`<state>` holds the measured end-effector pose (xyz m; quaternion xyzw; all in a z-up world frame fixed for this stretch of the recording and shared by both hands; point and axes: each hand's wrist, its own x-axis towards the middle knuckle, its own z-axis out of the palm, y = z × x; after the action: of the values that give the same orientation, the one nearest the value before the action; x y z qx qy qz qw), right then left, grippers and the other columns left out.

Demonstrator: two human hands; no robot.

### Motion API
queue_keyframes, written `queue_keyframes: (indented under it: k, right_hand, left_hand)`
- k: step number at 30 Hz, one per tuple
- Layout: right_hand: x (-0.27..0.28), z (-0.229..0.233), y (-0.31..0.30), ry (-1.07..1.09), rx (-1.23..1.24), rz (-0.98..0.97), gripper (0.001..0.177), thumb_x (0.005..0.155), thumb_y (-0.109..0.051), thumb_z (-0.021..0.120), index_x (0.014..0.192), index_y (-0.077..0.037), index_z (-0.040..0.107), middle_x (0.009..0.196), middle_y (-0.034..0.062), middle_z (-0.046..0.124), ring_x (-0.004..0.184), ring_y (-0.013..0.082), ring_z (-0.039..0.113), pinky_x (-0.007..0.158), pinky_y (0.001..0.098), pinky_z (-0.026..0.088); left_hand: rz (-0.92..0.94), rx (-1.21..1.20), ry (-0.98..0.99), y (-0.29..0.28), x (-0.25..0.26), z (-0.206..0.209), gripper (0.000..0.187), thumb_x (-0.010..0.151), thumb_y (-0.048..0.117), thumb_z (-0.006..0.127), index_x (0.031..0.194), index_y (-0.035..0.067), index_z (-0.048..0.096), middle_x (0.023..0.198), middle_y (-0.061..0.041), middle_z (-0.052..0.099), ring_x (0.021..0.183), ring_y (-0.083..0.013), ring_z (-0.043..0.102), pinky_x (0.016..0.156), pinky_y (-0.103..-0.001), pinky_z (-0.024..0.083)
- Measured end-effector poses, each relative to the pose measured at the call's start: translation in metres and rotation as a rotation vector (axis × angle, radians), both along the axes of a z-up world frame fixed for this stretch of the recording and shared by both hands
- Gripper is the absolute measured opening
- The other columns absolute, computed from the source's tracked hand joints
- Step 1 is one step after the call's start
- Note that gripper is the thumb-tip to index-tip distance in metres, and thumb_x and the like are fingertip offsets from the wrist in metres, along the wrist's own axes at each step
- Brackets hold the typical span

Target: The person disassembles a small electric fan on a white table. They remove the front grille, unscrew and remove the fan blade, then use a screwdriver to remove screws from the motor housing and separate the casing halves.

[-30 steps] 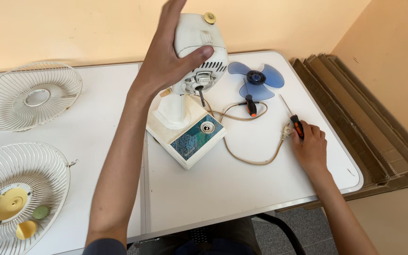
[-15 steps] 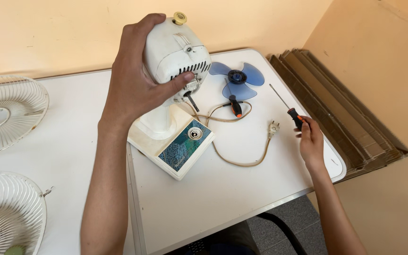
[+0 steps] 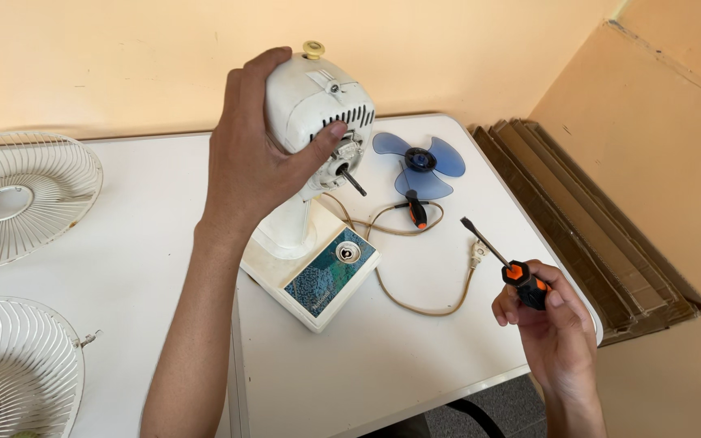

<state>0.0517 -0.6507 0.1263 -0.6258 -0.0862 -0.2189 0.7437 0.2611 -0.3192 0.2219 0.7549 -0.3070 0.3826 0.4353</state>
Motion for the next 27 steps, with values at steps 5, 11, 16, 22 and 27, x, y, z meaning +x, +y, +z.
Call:
queue_keyframes:
  k: [5, 11, 16, 22, 27]
  right_hand:
    - [0.025, -0.018, -0.023, -0.016, -0.475, -0.495, 0.034, 0.113, -0.024, 0.052, 0.129, 0.004, 0.06, 0.102, 0.0107, 0.06, 0.09, 0.0177, 0.059, 0.085, 0.0336, 0.049]
    - [0.075, -0.065, -0.082, 0.295, -0.965, -0.857, 0.027, 0.106, -0.022, 0.064, 0.119, 0.001, 0.07, 0.103, 0.0163, 0.065, 0.087, 0.0259, 0.065, 0.079, 0.0361, 0.053]
    - [0.088, -0.074, -0.091, 0.486, -1.251, -0.787, 0.031, 0.097, -0.028, 0.069, 0.113, -0.002, 0.075, 0.101, 0.0166, 0.068, 0.099, 0.0346, 0.061, 0.086, 0.0453, 0.051]
    - [0.122, -0.044, -0.041, 0.126, -1.359, -0.682, 0.043, 0.098, -0.037, 0.065, 0.119, 0.001, 0.072, 0.111, 0.0202, 0.066, 0.102, 0.0359, 0.06, 0.086, 0.0467, 0.049]
    - [0.174, -0.044, 0.007, 0.354, -1.451, -0.529, 0.051, 0.098, -0.049, 0.064, 0.103, 0.001, 0.073, 0.101, 0.0175, 0.068, 0.101, 0.0346, 0.062, 0.089, 0.0475, 0.049]
  left_hand:
    - [-0.008, -0.005, 0.022, 0.001, 0.0, -0.002, 0.081, 0.092, 0.043, 0.092, 0.15, 0.013, 0.043, 0.13, -0.01, 0.056, 0.115, -0.0248, 0.072, 0.086, -0.036, 0.067]
    - [-0.012, -0.012, -0.014, -0.001, 0.001, -0.005, 0.083, 0.093, 0.041, 0.093, 0.152, 0.013, 0.041, 0.132, -0.01, 0.056, 0.116, -0.0235, 0.072, 0.086, -0.035, 0.067]
    - [-0.021, -0.022, -0.009, -0.001, 0.002, -0.007, 0.083, 0.093, 0.039, 0.093, 0.152, 0.013, 0.041, 0.132, -0.01, 0.055, 0.119, -0.0237, 0.07, 0.09, -0.036, 0.066]
    - [-0.104, -0.04, -0.038, -0.003, -0.001, -0.003, 0.09, 0.089, 0.038, 0.096, 0.152, 0.012, 0.037, 0.142, -0.013, 0.051, 0.131, -0.0279, 0.064, 0.108, -0.04, 0.06]
    - [-0.163, 0.044, -0.092, -0.003, -0.009, 0.002, 0.107, 0.077, 0.041, 0.101, 0.156, 0.013, 0.035, 0.149, -0.016, 0.046, 0.141, -0.0341, 0.051, 0.117, -0.049, 0.051]
